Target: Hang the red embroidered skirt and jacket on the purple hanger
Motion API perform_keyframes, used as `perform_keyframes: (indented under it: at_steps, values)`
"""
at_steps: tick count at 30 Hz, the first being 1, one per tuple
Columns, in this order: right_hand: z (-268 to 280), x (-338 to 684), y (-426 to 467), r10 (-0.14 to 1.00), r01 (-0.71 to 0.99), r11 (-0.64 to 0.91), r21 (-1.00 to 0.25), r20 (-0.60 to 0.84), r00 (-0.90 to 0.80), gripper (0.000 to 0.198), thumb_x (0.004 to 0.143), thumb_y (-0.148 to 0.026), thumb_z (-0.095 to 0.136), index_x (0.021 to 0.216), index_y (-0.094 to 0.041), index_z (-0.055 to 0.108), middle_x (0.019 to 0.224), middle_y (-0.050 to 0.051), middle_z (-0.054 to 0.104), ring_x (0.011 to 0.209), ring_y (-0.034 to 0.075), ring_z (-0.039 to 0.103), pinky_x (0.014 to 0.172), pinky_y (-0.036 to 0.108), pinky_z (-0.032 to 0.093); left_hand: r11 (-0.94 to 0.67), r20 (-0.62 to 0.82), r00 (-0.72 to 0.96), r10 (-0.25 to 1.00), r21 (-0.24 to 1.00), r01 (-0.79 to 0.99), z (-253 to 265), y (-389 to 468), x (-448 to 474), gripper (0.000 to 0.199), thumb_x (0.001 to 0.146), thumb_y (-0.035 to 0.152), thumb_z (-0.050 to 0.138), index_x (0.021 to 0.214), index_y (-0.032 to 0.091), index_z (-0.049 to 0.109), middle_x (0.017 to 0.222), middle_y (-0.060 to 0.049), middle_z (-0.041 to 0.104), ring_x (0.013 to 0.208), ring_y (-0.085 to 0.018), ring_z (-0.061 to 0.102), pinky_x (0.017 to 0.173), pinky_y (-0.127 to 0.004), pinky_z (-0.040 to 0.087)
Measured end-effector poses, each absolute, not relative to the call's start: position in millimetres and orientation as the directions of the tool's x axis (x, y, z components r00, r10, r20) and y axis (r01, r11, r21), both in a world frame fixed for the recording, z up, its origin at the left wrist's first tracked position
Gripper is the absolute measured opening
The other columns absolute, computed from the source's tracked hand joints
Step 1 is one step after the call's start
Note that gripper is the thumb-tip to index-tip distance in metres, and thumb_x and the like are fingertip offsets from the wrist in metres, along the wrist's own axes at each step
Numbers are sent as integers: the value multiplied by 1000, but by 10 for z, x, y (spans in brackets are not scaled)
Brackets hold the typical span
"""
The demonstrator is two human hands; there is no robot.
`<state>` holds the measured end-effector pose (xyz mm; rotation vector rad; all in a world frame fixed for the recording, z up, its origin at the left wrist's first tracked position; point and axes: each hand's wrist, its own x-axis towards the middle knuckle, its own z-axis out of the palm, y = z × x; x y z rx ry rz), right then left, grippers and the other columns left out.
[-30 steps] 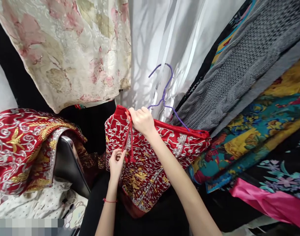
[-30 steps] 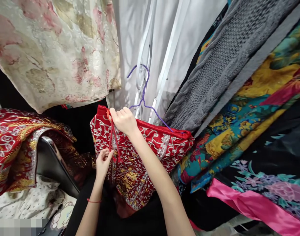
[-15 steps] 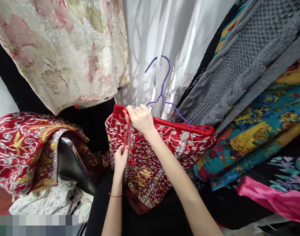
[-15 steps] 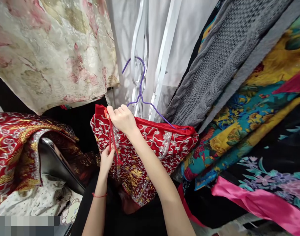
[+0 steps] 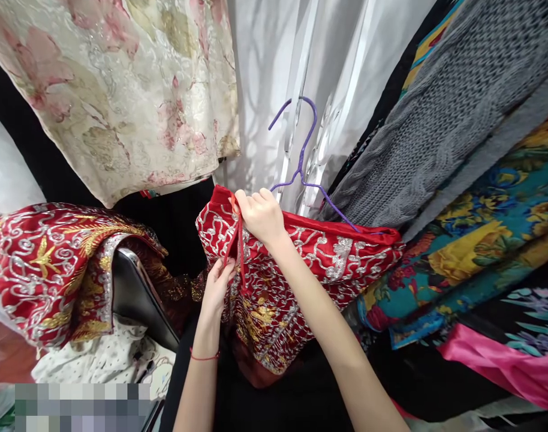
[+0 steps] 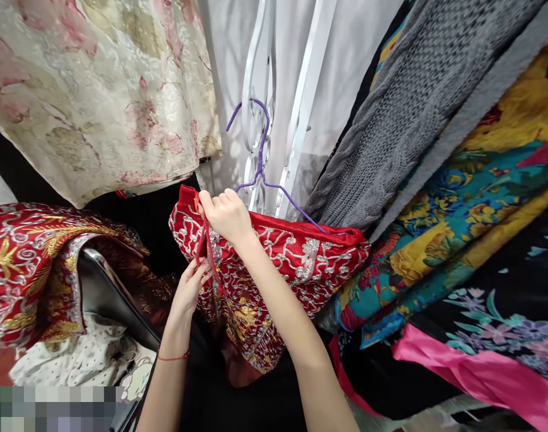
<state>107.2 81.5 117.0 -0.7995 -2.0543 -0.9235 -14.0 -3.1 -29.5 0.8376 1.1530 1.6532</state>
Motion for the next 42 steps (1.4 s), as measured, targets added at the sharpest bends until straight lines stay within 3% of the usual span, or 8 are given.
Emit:
perform_keyframes:
  at_steps: [4, 8, 12, 20, 30, 36, 39, 42]
  values:
    - [1167, 1048, 802, 236, 762, 550, 341, 812, -534, 41, 108, -28, 29, 95, -13, 64, 57, -1, 54, 57, 14, 42, 68, 32, 31, -156, 142, -382, 913, 988, -6, -294, -70, -211, 32, 71, 48, 75, 78, 19, 66, 75, -2, 70, 73, -17, 65, 78, -31, 52]
    - [1169, 1040, 786, 277, 766, 562, 313, 801, -530, 41, 108, -27, 29, 98, -12, 65, 58, 0, 55, 59, 15, 43, 70, 33, 32, -68, 16, -390, 921, 991, -119, -297, -76, -210, 41, 64, 53, 78, 79, 16, 66, 79, -6, 71, 77, -20, 67, 76, -33, 53]
    - [1169, 1059, 771, 309, 767, 569, 296, 788, -533, 39, 108, -23, 28, 103, -11, 65, 60, 1, 58, 61, 15, 44, 72, 33, 32, -172, 67, -421, 905, 962, -214, -238, -112, -124, 41, 62, 49, 81, 84, 17, 68, 87, -4, 70, 84, -17, 65, 86, -31, 50]
    - [1167, 1017, 762, 340, 780, 565, 269, 785, -517, 40, 108, -27, 28, 100, -12, 64, 61, 1, 57, 62, 16, 44, 73, 33, 33, -218, 229, -342, 911, 973, 72, -150, -135, -242, 30, 75, 48, 70, 79, 18, 66, 75, -2, 67, 75, -17, 63, 80, -29, 48]
    - [1178, 1018, 738, 319, 791, 550, 268, 808, -495, 42, 108, -29, 28, 94, -13, 64, 59, 1, 56, 60, 15, 45, 72, 32, 33, -284, 165, -400, 902, 923, -260, -48, -70, -42, 30, 71, 45, 75, 84, 20, 66, 85, 1, 63, 81, -12, 59, 82, -23, 47]
    - [1133, 993, 785, 312, 784, 556, 278, 804, -507, 34, 106, -23, 33, 101, -11, 64, 61, 1, 58, 62, 16, 46, 74, 33, 34, -277, 268, -397, 878, 960, 35, 74, -150, -182, 23, 75, 41, 72, 76, 19, 67, 74, 0, 65, 72, -14, 58, 77, -26, 46]
    - [1115, 992, 791, 300, 788, 551, 273, 816, -493, 34, 106, -23, 33, 99, -12, 65, 62, 2, 58, 63, 16, 46, 75, 33, 34, -225, 219, -325, 920, 974, 20, 164, -155, -251, 29, 77, 46, 68, 69, 19, 65, 66, -1, 65, 68, -16, 60, 77, -28, 48]
    - [1118, 994, 777, 292, 787, 554, 270, 823, -488, 37, 106, -24, 32, 96, -13, 65, 61, 2, 57, 63, 16, 45, 74, 33, 33, -188, 171, -292, 941, 982, -33, 201, -96, -233, 31, 75, 48, 69, 71, 18, 67, 72, -4, 69, 75, -18, 64, 84, -30, 48]
